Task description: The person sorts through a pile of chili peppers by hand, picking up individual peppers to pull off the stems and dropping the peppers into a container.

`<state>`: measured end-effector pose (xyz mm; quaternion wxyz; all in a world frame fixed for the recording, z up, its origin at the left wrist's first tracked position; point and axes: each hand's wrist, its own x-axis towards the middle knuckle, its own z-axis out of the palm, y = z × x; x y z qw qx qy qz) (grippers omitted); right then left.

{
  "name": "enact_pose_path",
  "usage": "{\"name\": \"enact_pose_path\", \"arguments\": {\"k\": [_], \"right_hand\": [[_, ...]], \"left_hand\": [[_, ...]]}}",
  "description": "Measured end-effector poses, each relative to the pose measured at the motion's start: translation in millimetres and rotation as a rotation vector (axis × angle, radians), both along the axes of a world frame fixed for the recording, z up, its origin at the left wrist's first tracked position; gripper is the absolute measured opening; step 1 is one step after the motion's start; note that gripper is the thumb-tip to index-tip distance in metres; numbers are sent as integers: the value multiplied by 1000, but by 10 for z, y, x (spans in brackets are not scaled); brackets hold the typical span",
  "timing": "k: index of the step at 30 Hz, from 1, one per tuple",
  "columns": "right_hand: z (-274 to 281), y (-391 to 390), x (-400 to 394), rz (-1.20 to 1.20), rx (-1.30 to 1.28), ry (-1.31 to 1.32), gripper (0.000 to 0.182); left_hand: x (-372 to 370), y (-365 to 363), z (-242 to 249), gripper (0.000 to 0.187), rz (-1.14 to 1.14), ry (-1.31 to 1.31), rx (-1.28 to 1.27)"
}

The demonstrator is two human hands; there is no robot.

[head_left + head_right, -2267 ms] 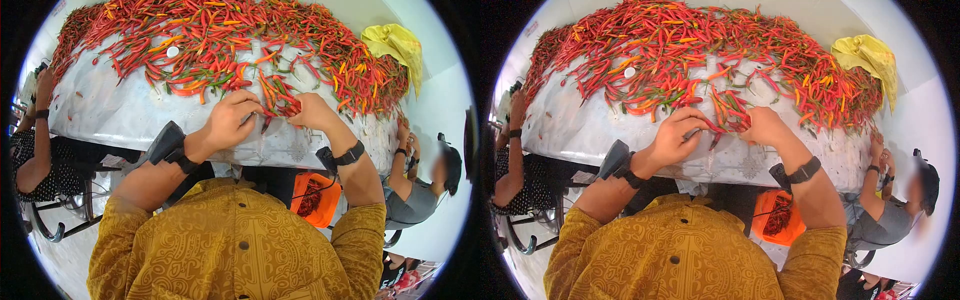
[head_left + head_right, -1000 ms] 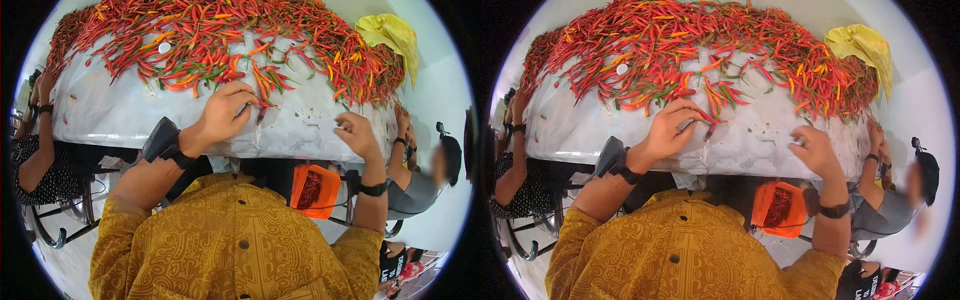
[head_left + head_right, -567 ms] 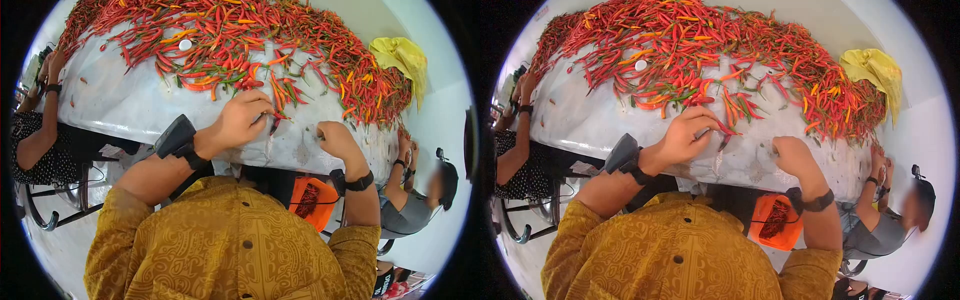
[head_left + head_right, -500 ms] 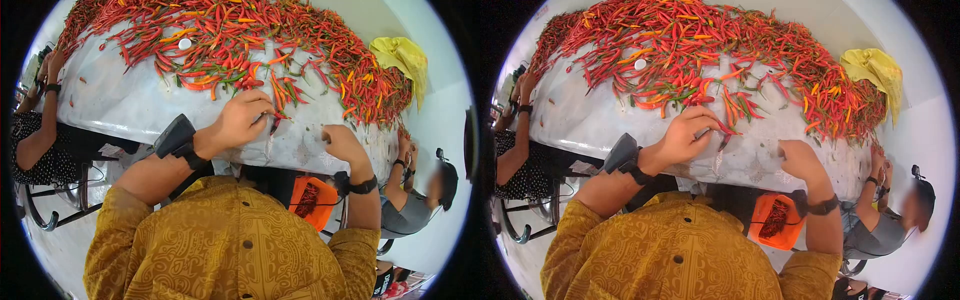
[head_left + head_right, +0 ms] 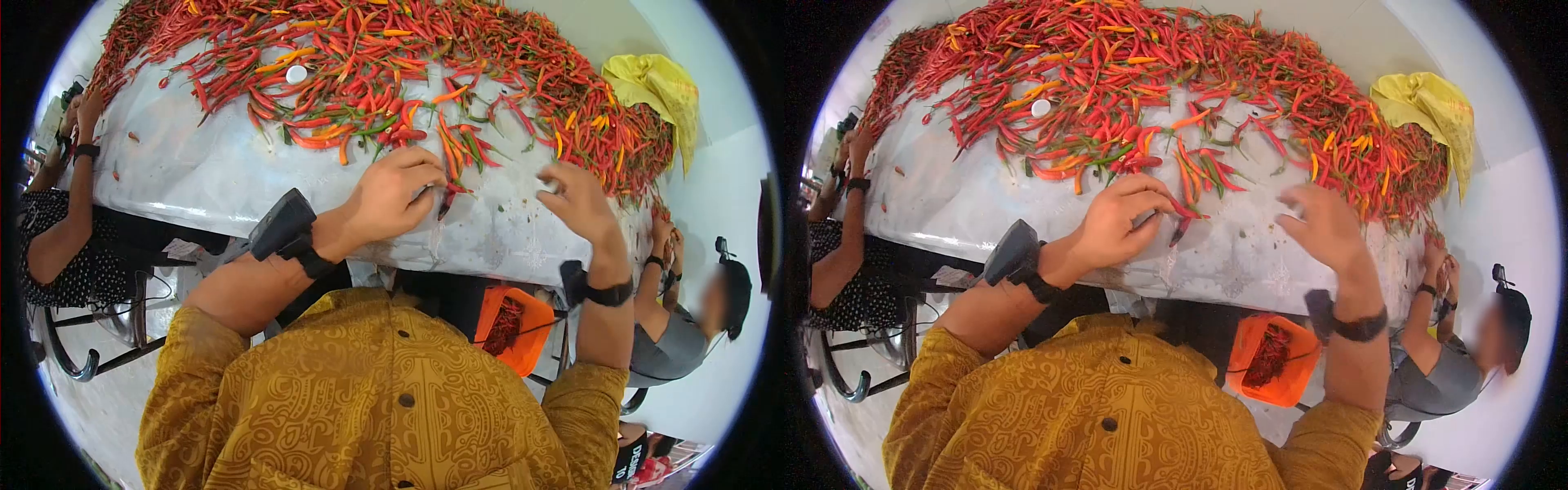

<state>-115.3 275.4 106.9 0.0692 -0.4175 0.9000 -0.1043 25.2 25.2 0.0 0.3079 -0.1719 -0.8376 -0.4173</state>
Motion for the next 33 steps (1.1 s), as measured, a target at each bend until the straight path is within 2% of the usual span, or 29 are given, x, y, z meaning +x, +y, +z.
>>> {"name": "enact_pose_path", "arguments": {"k": [2, 7, 10, 18, 20, 21, 23, 27, 29, 30, 32, 33], "right_hand": [[-172, -322, -5, 249, -150, 68, 35], [-553, -947, 117, 448, -160, 199, 48], [-589, -966, 310, 448, -78, 184, 50], [-508, -401, 21, 399, -93, 189, 32], [-440, -320, -88, 390, -135, -5, 35], [-433, -296, -136, 386, -134, -7, 35], [-426, -284, -233, 203, -283, 4, 27], [-466, -440, -371, 88, -345, -35, 25], [-461, -595, -322, -11, -160, 3, 24], [-464, -655, -276, -8, -162, 3, 24], [-477, -749, -176, 105, 48, 95, 25], [-503, -782, -142, 109, 49, 94, 25]], "left_hand": [[4, -5, -5, 20, 8, 1, -10], [17, -21, -3, 19, 31, 19, 41], [32, -19, 11, 20, 35, 17, 57], [22, 2, 41, 19, 20, -7, 51], [18, 7, 38, 19, 11, -15, 47], [13, 6, 34, 19, 10, -11, 39], [5, 7, 23, 19, 6, -8, 30], [1, 1, 11, 19, 7, 1, 14], [8, -9, 1, 19, 16, 1, 7], [8, -10, -10, 19, 18, 1, 9], [9, -15, -6, 20, 22, 1, 9], [14, -11, 3, 20, 20, -5, 16]]}}
